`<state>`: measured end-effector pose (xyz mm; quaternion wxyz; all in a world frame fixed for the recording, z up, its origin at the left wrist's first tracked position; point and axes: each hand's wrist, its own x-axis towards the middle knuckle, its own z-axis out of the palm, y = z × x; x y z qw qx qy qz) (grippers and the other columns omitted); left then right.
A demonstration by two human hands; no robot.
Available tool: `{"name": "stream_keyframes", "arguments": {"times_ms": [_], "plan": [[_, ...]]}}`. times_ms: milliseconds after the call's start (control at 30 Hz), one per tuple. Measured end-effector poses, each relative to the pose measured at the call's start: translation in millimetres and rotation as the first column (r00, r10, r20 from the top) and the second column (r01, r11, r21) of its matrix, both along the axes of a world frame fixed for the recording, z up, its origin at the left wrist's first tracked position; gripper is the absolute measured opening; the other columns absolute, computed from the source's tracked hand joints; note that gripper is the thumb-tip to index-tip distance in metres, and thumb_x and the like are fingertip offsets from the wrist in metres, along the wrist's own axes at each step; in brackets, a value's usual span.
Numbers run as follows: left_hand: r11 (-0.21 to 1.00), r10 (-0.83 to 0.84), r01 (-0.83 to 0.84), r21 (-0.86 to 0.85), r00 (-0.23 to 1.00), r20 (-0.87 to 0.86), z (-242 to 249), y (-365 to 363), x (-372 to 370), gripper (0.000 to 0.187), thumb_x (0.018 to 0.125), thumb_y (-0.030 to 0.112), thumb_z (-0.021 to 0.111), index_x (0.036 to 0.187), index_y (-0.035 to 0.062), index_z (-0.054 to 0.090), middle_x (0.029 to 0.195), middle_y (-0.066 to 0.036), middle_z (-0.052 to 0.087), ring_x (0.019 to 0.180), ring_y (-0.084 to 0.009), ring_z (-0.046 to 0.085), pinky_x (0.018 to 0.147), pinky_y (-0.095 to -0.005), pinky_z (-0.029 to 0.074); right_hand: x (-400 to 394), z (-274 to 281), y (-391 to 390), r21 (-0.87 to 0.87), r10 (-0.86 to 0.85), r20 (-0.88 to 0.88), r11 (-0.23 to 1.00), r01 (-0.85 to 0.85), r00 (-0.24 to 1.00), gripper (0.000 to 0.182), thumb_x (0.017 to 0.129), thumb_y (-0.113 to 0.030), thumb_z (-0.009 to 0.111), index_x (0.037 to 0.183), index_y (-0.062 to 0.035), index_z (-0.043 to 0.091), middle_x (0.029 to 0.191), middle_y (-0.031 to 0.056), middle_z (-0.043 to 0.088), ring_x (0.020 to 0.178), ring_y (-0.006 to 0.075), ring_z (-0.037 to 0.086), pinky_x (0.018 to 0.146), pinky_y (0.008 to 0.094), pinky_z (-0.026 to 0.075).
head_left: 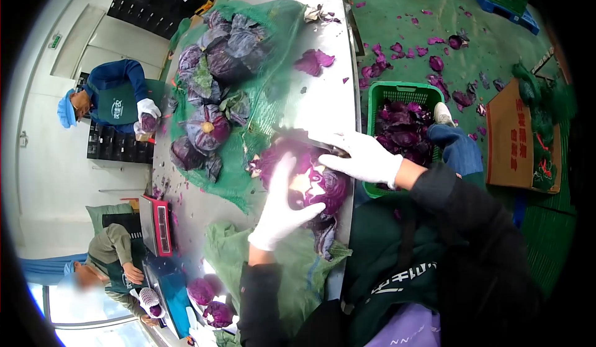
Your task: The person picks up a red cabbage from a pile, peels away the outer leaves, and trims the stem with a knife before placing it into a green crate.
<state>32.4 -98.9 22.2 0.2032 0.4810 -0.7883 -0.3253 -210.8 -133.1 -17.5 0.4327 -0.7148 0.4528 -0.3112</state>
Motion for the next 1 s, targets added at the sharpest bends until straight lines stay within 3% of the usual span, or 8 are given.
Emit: {"name": "stream_keyframes", "arguments": {"times_ms": [67, 200, 400, 600, 633, 700, 833, 1000], "plan": [[0.995, 0.072, -0.066, 0.079, 0.994, -0.084, -14.5, -0.6, -6.2, 0.103, 0.069, 0.021, 0.087, 0.153, 0.0005, 0.029, 0.153, -0.02, 0.035, 0.14, -0.0315, 0.038, 0.117, -0.0412, 0.032, -2.0, -23.7, 9.9, -0.43, -0.177, 0.073, 0.882, 0.191, 0.982, 0.041, 0.102, -0.031, 0.05, 0.135, -0.0075, 0.058, 0.111, 0.02, 0.067, 0.094, 0.0375, 0.067, 0.082, 0.0406, 0.056], [0.986, 0.134, -0.138, -0.091, 0.99, -0.054, -26.0, 18.0, -30.1, 0.104, 0.066, 0.025, 0.089, 0.15, 0.0004, 0.033, 0.153, -0.023, 0.032, 0.144, -0.0377, 0.03, 0.117, -0.0464, 0.028, -16.0, 4.7, 48.1, -0.063, -0.073, -0.135, 0.996, 0.065, 0.988, 0.05, 0.102, -0.027, 0.048, 0.148, -0.0066, 0.042, 0.074, 0.0196, 0.064, 0.062, 0.0376, 0.062, 0.059, 0.0463, 0.051], [0.958, 0.195, -0.192, -0.212, 0.981, -0.008, -28.5, 29.2, -40.8, 0.1, 0.068, 0.025, 0.088, 0.149, 0.0008, 0.034, 0.151, -0.023, 0.034, 0.143, -0.0396, 0.03, 0.117, -0.0494, 0.027, -10.8, -26.4, 39.6, -0.197, -0.132, 0.027, 0.971, 0.135, 0.991, 0.041, 0.102, -0.024, 0.048, 0.137, -0.0046, 0.054, 0.078, 0.0221, 0.064, 0.067, 0.0375, 0.063, 0.062, 0.0434, 0.051], [0.924, 0.222, -0.222, -0.31, 0.974, -0.035, -33.2, 23.1, -60.1, 0.09, 0.069, 0.029, 0.087, 0.143, 0.0026, 0.041, 0.146, -0.021, 0.039, 0.14, -0.0405, 0.03, 0.117, -0.0524, 0.025, -32.3, -50.5, -0.5, 0.087, -0.325, 0.005, 0.942, 0.323, 0.946, 0.035, 0.104, -0.03, 0.043, 0.116, -0.002, 0.062, 0.105, 0.0268, 0.065, 0.095, 0.0415, 0.065, 0.076, 0.044, 0.052], [0.918, 0.215, -0.216, -0.332, 0.976, -0.041, -33.6, 31.3, -58.3, 0.091, 0.069, 0.028, 0.087, 0.143, 0.0029, 0.041, 0.146, -0.02, 0.039, 0.14, -0.04, 0.031, 0.117, -0.0522, 0.025, -44.8, -60.1, -4.6, 0.427, -0.403, 0.052, 0.836, 0.345, 0.914, 0.04, 0.105, -0.034, 0.04, 0.114, -0.0025, 0.063, 0.107, 0.0233, 0.066, 0.092, 0.0391, 0.065, 0.078, 0.0413, 0.052], [0.906, 0.221, -0.246, -0.345, 0.969, -0.111, -40.7, 38.5, -51.0, 0.094, 0.067, 0.027, 0.087, 0.144, 0.0042, 0.039, 0.146, -0.018, 0.037, 0.139, -0.0376, 0.033, 0.116, -0.0511, 0.026, -50.2, -85.6, -0.3, 0.428, -0.416, 0.161, 0.847, 0.316, 0.895, 0.044, 0.106, -0.038, 0.046, 0.138, -0.0107, 0.057, 0.067, 0.0023, 0.058, 0.055, 0.0078, 0.054, 0.054, 0.0257, 0.046], [0.82, 0.547, -0.571, 0.032, 0.766, -0.339, -30.1, 49.6, -67.6, 0.087, 0.077, 0.008, 0.08, 0.149, 0.0012, 0.032, 0.149, -0.017, 0.035, 0.139, -0.0309, 0.035, 0.117, -0.0427, 0.027, -23.6, -33.4, 35.0, 0.419, -0.384, 0.157, 0.86, 0.29, 0.91, 0.055, 0.099, -0.042, 0.057, 0.146, -0.014, 0.049, 0.076, 0.0121, 0.067, 0.061, 0.0172, 0.062, 0.062, 0.0315, 0.052], [0.772, 0.553, -0.604, -0.201, 0.792, -0.256, -52.0, 48.1, -69.9, 0.08, 0.082, 0.009, 0.075, 0.149, -0.0023, 0.031, 0.152, -0.021, 0.032, 0.143, -0.0353, 0.03, 0.12, -0.0465, 0.021, 16.7, -16.4, 41.8, 0.168, -0.37, 0.183, 0.925, 0.342, 0.911, 0.068, 0.086, -0.052, 0.071, 0.135, -0.0069, 0.057, 0.124, 0.0182, 0.064, 0.097, 0.0288, 0.068, 0.088, 0.035, 0.053]]}}
